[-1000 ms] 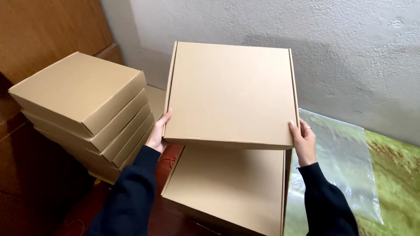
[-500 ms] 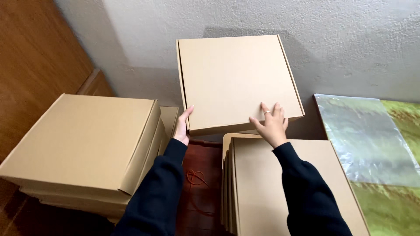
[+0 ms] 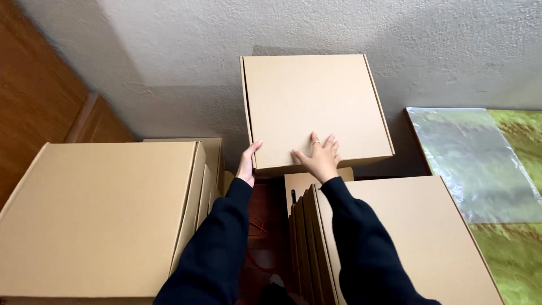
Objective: Unboxing a grey t-shirt and denim shorts from cardboard boxes, removing them from plastic bags, and hanging them on a garment rack.
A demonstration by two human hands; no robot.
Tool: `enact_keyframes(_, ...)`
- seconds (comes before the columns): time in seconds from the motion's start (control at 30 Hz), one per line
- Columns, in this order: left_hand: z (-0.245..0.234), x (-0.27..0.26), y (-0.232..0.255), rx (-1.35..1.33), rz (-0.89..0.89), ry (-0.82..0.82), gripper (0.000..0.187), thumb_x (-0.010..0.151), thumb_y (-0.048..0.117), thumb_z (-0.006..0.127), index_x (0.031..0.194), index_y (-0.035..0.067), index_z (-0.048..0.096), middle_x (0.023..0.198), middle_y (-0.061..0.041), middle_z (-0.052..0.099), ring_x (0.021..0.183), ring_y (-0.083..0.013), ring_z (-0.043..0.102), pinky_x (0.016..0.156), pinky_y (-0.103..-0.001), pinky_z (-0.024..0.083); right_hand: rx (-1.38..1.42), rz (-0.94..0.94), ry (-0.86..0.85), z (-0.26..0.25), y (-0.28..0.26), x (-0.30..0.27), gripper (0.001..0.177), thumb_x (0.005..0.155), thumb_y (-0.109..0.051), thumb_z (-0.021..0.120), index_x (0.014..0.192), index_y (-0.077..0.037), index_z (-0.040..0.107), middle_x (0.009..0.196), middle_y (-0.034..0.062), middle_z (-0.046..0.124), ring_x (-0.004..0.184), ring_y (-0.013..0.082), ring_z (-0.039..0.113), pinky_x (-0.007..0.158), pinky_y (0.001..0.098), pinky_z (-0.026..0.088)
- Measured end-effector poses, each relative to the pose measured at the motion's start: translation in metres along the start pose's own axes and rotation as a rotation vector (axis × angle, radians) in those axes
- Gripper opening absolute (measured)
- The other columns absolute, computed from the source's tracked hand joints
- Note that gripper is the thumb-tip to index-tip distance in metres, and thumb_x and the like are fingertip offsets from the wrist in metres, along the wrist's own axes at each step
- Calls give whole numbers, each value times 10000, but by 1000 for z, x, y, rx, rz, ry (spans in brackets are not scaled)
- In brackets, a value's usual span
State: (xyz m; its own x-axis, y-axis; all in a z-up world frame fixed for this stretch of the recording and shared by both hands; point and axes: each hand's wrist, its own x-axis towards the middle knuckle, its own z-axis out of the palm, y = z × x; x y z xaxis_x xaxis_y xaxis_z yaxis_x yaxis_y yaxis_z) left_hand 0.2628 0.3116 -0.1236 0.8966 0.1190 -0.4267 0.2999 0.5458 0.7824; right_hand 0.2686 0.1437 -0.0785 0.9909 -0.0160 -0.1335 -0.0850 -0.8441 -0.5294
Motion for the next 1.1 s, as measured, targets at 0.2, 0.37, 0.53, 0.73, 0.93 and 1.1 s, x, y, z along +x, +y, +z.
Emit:
enact_keyframes(0.2,-1,19,-5,13,-80,15,639,617,382,731,1165,128,521,1177,-150,502,1102,-242,453,924,-371,355,36,106,-77,35,-17,27,786,775,-490,562,1391,-156,207,1400,298,24,1302,455,9,1003,600,114)
enact_keyframes(0.37,-28,73,-30,40,-72,28,625,610,343,750,1104,61,492,1020,-152,536,954,-230,513,834,-356,417,71,137,34,87,-30,46,789,773,-457,566,1390,-142,189,1400,293,-17,1300,455,-19,987,628,83)
enact_keyframes(0.53,-54,96,-58,70,-108,61,681,613,329,742,1152,46,436,971,-130,529,900,-208,518,800,-345,435,134,155,181,126,-32,39,699,831,-413,515,1383,-117,205,1416,262,-8,1309,423,-11,1012,596,45)
enact_keyframes(0.73,-62,100,-79,190,-109,79,746,603,355,714,1210,55,401,1053,-150,494,967,-232,497,819,-360,428,197,148,226,182,-10,45,627,854,-356,494,1379,-143,224,1435,191,48,1321,379,20,1022,571,75)
enact_keyframes(0.93,-78,121,-134,200,-120,46,757,621,380,698,1229,53,387,1087,-154,459,987,-240,464,826,-362,416,179,157,280,231,29,55,596,849,-276,506,1376,-162,250,1450,136,64,1330,344,22,1035,557,63)
enact_keyframes(1.1,-106,141,-181,203,-177,67,814,640,429,705,1265,44,354,1145,-178,451,1045,-255,453,875,-385,401,200,85,205,264,58,53,493,893,-273,458,1355,-180,310,1444,111,128,1325,361,60,1023,564,85)
